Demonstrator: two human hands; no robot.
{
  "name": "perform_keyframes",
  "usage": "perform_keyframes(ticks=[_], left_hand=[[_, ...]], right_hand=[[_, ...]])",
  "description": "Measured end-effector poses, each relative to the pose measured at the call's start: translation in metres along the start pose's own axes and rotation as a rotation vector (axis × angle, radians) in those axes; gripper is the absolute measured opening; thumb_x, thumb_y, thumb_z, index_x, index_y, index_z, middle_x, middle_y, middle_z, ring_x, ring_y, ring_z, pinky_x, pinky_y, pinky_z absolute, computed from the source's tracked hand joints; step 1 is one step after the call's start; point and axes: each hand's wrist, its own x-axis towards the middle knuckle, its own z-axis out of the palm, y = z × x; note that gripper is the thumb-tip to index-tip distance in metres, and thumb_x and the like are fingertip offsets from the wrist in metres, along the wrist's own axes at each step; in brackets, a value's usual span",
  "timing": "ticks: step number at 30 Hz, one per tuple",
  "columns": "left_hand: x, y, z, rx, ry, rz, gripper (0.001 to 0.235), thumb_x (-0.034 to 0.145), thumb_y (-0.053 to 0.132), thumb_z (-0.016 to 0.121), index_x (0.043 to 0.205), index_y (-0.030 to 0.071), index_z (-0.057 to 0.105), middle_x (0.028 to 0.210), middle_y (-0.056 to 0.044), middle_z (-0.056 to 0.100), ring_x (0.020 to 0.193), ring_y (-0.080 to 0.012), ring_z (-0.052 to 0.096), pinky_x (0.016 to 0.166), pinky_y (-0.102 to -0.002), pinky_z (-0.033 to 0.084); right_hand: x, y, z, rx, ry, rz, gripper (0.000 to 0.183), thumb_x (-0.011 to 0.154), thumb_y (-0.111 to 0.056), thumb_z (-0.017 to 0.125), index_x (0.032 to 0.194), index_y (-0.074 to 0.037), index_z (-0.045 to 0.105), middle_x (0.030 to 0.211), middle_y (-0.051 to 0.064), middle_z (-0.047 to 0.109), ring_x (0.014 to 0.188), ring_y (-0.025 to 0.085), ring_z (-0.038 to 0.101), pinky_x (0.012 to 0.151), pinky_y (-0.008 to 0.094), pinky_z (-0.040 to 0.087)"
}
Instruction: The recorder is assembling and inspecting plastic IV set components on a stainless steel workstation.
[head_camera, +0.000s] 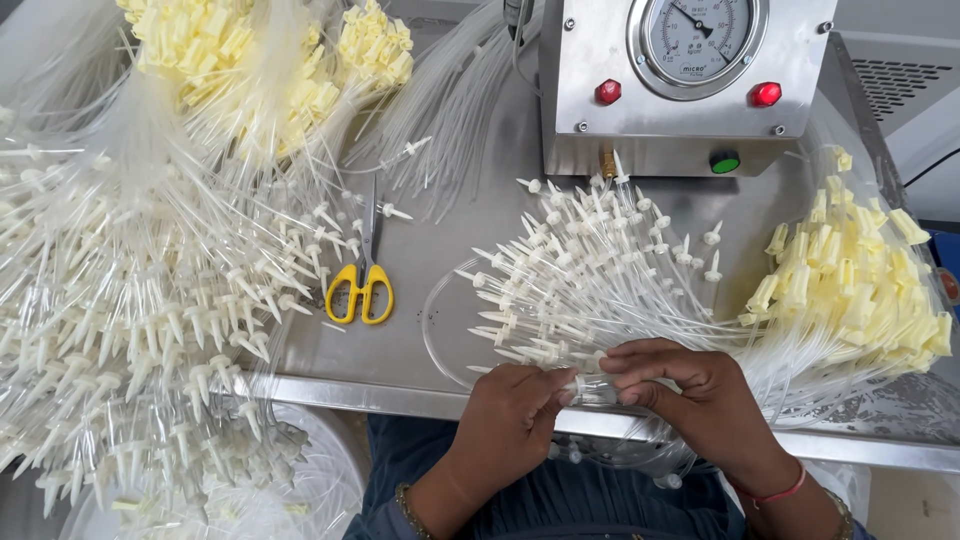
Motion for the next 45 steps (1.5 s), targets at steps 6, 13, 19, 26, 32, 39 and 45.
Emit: perform_keyframes(ticks=[6, 13, 19, 26, 32, 39, 45], left_hand=[[0.001, 0.0, -0.002, -0.013, -0.068, 0.007, 0.016, 0.094, 0.009, 0.067, 0.106, 0.001, 0.072, 0.072, -0.011, 0.066, 0.066, -0.0298, 0.064, 0.069, -0.041, 0.05], [0.0, 0.0, -0.003, 0.01, -0.104, 0.011, 0.008, 0.093, 0.008, 0.067, 0.098, 0.002, 0.068, 0.073, -0.011, 0.066, 0.065, -0.0304, 0.064, 0.068, -0.042, 0.049], [0.0, -0.001, -0.001, 0.021, -0.081, 0.035, 0.007, 0.092, 0.007, 0.068, 0.098, 0.002, 0.067, 0.075, -0.011, 0.067, 0.067, -0.0305, 0.064, 0.069, -0.042, 0.05], [-0.001, -0.002, 0.0, 0.036, -0.075, 0.036, 0.008, 0.092, 0.007, 0.068, 0.098, 0.002, 0.068, 0.074, -0.011, 0.067, 0.066, -0.031, 0.064, 0.068, -0.043, 0.049], [-0.002, -0.003, 0.001, 0.047, -0.069, 0.05, 0.009, 0.092, 0.007, 0.068, 0.099, 0.002, 0.069, 0.076, -0.011, 0.068, 0.067, -0.0306, 0.064, 0.069, -0.043, 0.048], [-0.006, -0.005, -0.003, -0.029, 0.043, -0.025, 0.011, 0.095, 0.007, 0.069, 0.102, 0.0, 0.073, 0.07, -0.011, 0.066, 0.064, -0.0293, 0.063, 0.062, -0.041, 0.049], [-0.005, -0.003, -0.006, 0.047, -0.021, 0.181, 0.018, 0.089, 0.004, 0.068, 0.105, -0.004, 0.072, 0.076, -0.014, 0.065, 0.07, -0.0326, 0.063, 0.067, -0.043, 0.049]], right_hand=[[0.0, -0.001, -0.001, -0.007, -0.027, -0.015, 0.018, 0.08, 0.005, 0.075, 0.095, 0.0, 0.082, 0.123, 0.016, 0.076, 0.113, 0.025, 0.075, 0.094, 0.036, 0.061], [-0.001, -0.004, 0.001, -0.022, -0.014, 0.018, 0.019, 0.079, 0.007, 0.074, 0.095, -0.001, 0.082, 0.124, 0.016, 0.074, 0.111, 0.024, 0.076, 0.091, 0.035, 0.062], [0.0, -0.001, 0.001, -0.015, -0.012, 0.0, 0.02, 0.079, 0.008, 0.074, 0.095, -0.001, 0.081, 0.123, 0.017, 0.075, 0.11, 0.024, 0.076, 0.091, 0.035, 0.062], [0.0, -0.002, 0.002, -0.021, -0.007, -0.024, 0.016, 0.081, 0.004, 0.076, 0.095, -0.002, 0.082, 0.12, 0.015, 0.077, 0.109, 0.023, 0.075, 0.091, 0.035, 0.061], [-0.002, -0.004, 0.003, -0.014, -0.004, -0.04, 0.015, 0.081, 0.002, 0.076, 0.094, -0.002, 0.082, 0.119, 0.015, 0.077, 0.111, 0.023, 0.074, 0.092, 0.036, 0.061], [-0.009, -0.013, 0.002, 0.084, 0.321, 0.083, 0.018, 0.095, -0.009, 0.065, 0.104, 0.001, 0.076, 0.107, 0.017, 0.081, 0.091, 0.022, 0.078, 0.081, 0.034, 0.063], [-0.011, -0.004, -0.003, 0.24, -0.048, 0.027, 0.033, 0.09, -0.004, 0.071, 0.122, -0.003, 0.062, 0.119, 0.017, 0.079, 0.097, 0.024, 0.082, 0.081, 0.038, 0.067]])
